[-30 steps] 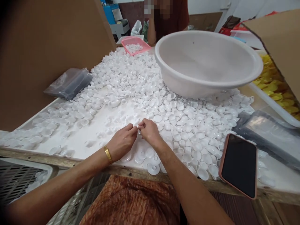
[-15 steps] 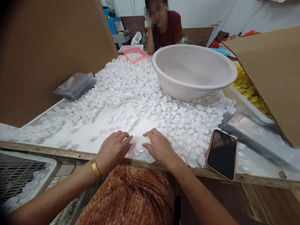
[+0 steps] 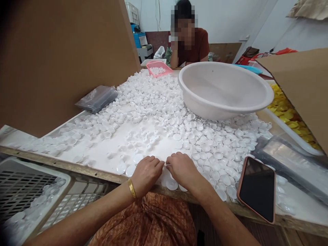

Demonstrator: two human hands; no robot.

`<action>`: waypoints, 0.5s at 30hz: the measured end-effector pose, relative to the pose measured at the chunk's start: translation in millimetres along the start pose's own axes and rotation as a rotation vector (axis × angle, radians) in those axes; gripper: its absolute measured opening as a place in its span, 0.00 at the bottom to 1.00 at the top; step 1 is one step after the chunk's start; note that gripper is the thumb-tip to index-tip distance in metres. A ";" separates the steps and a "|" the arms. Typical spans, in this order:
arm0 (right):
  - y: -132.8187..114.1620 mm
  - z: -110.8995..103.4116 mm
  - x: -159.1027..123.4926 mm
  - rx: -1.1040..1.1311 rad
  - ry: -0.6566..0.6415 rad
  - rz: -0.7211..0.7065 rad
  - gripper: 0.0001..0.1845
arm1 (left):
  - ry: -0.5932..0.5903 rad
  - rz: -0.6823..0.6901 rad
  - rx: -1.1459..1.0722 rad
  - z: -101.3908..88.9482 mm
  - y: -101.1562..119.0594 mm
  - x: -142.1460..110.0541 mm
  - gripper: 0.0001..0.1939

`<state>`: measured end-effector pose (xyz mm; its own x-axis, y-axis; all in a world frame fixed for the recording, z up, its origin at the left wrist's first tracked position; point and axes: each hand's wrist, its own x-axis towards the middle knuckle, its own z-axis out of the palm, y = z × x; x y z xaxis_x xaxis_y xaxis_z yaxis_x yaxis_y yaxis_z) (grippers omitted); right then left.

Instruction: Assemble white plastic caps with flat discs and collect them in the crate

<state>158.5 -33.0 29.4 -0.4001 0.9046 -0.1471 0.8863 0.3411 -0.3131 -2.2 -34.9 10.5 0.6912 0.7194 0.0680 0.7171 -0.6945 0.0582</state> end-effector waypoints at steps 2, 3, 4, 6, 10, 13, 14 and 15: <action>1.9 -5.7 0.7 0.028 -0.050 -0.009 0.08 | 0.041 -0.122 -0.133 -6.5 -8.9 1.7 0.09; 2.5 -7.9 2.1 0.068 -0.058 -0.013 0.09 | 0.071 -0.196 -0.220 -10.5 -16.6 3.6 0.10; 2.5 -9.3 5.0 0.124 -0.051 -0.011 0.11 | 0.108 -0.279 -0.311 -14.6 -26.6 6.1 0.10; 0.4 -8.8 16.8 0.252 0.000 0.022 0.13 | 0.171 -0.455 -0.471 -21.3 -50.9 13.0 0.11; -14.0 -2.2 56.3 0.371 0.108 0.120 0.11 | 0.070 -0.678 -0.645 -20.0 -91.1 29.4 0.11; -25.8 -12.0 64.9 0.462 0.231 0.142 0.11 | 0.017 -0.687 -0.642 -10.1 -98.1 36.8 0.11; -27.9 -20.0 57.9 0.544 0.261 0.103 0.13 | 0.029 -0.685 -0.627 -7.0 -97.5 38.0 0.11; -28.9 -29.7 45.9 0.653 0.271 0.027 0.15 | 0.044 -0.686 -0.614 -4.4 -96.3 38.6 0.11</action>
<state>121.4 6.2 59.5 -0.2326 0.9713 0.0491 0.5402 0.1710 -0.8240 -44.9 59.7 11.9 0.1194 0.9830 -0.1395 0.7866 -0.0079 0.6174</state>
